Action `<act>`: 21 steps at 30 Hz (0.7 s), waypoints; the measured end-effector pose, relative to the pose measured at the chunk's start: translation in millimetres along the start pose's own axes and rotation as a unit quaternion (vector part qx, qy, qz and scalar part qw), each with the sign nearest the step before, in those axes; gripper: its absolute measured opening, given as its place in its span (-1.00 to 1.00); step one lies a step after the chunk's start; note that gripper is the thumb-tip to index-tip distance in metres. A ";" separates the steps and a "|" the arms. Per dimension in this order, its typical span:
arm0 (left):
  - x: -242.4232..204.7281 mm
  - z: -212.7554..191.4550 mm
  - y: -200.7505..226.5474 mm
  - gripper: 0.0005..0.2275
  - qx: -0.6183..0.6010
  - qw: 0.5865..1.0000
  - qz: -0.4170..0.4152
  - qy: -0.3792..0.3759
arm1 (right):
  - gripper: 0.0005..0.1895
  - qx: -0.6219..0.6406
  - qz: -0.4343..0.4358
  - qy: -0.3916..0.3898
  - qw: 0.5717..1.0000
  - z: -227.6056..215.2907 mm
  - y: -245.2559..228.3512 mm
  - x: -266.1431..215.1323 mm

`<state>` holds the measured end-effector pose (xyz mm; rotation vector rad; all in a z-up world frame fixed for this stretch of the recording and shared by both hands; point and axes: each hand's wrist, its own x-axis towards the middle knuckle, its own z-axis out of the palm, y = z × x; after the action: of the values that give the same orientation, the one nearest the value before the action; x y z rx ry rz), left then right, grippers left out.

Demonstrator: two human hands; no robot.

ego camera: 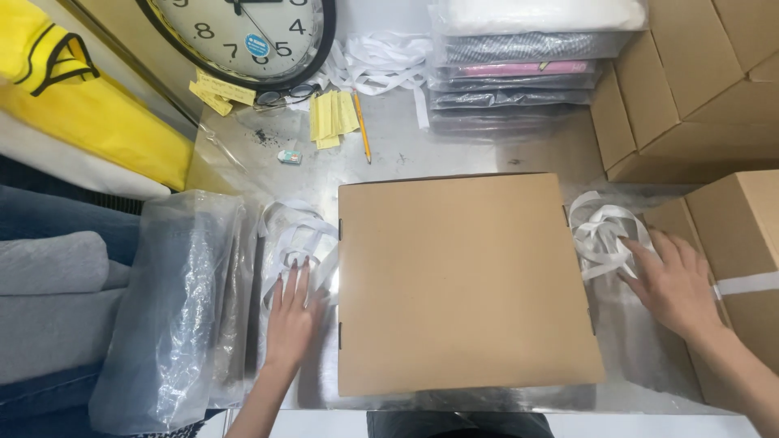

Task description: The person places a plastic-wrapped item into a cardboard box, closes the lid, and ties the box with a white ribbon. The person wraps the ribbon around the box in a cross pattern and ties a neat bow on top.

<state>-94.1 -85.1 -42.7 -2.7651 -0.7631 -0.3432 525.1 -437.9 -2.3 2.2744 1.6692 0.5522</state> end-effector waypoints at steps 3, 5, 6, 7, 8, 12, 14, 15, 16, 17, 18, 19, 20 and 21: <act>-13.8 2.0 19.0 -0.72 -0.133 0.977 -0.164 -0.024 | -0.49 0.174 0.073 0.096 0.977 -7.2 -11.0 -25.9; -17.1 2.6 28.6 -0.85 -0.152 0.952 -0.266 0.014 | -0.63 0.371 0.312 -0.159 0.860 -9.1 -22.2 -34.9; -11.9 0.9 32.4 -0.85 -0.151 0.952 -0.266 0.015 | -0.63 0.372 0.311 -0.158 0.860 -3.8 -27.9 -30.7; -6.6 -0.9 36.1 -0.74 -0.182 0.925 -0.334 0.022 | -0.50 0.412 0.334 -0.209 0.822 1.4 -33.5 -26.5; -0.7 -2.0 39.1 -0.59 -0.211 0.892 -0.399 0.030 | -0.34 0.449 0.355 -0.259 0.778 6.6 -39.3 -21.6; 31.5 -3.0 43.4 -0.42 -0.280 0.787 -0.543 -0.083 | -0.07 0.437 0.422 -0.329 0.723 -38.9 -74.5 34.2; 38.5 9.5 37.9 -0.59 -0.277 0.758 -0.566 -0.169 | 0.06 0.322 0.345 -0.341 0.813 -18.5 -82.4 45.4; 37.3 16.0 36.9 -0.59 -0.277 0.758 -0.566 -0.168 | 0.06 0.322 0.344 -0.340 0.814 -17.2 -85.5 46.0; 36.4 22.2 35.5 -0.70 -0.267 0.760 -0.565 -0.180 | -0.05 0.328 0.367 -0.319 0.810 -15.6 -88.8 47.4; 35.4 28.5 33.8 -0.79 -0.257 0.762 -0.562 -0.193 | -0.15 0.334 0.389 -0.299 0.805 -13.9 -92.2 49.1; 35.0 26.8 32.3 -0.79 -0.257 0.762 -0.563 -0.192 | -0.15 0.334 0.389 -0.299 0.805 -2.9 -92.4 45.2; 34.5 25.4 30.8 -0.78 -0.289 0.756 -0.565 -0.156 | -0.29 0.338 0.378 -0.258 0.823 8.3 -92.8 41.5; 34.3 24.0 29.5 -0.76 -0.321 0.750 -0.567 -0.118 | -0.42 0.342 0.366 -0.217 0.838 20.0 -92.8 37.9; 33.6 25.3 26.7 -0.76 -0.321 0.749 -0.567 -0.118 | -0.42 0.342 0.365 -0.217 0.838 30.5 -92.0 33.1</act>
<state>-47.9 -84.0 -61.5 -2.4435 -2.8205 -0.5219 469.3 -378.2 -64.0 3.2073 0.7819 -0.5332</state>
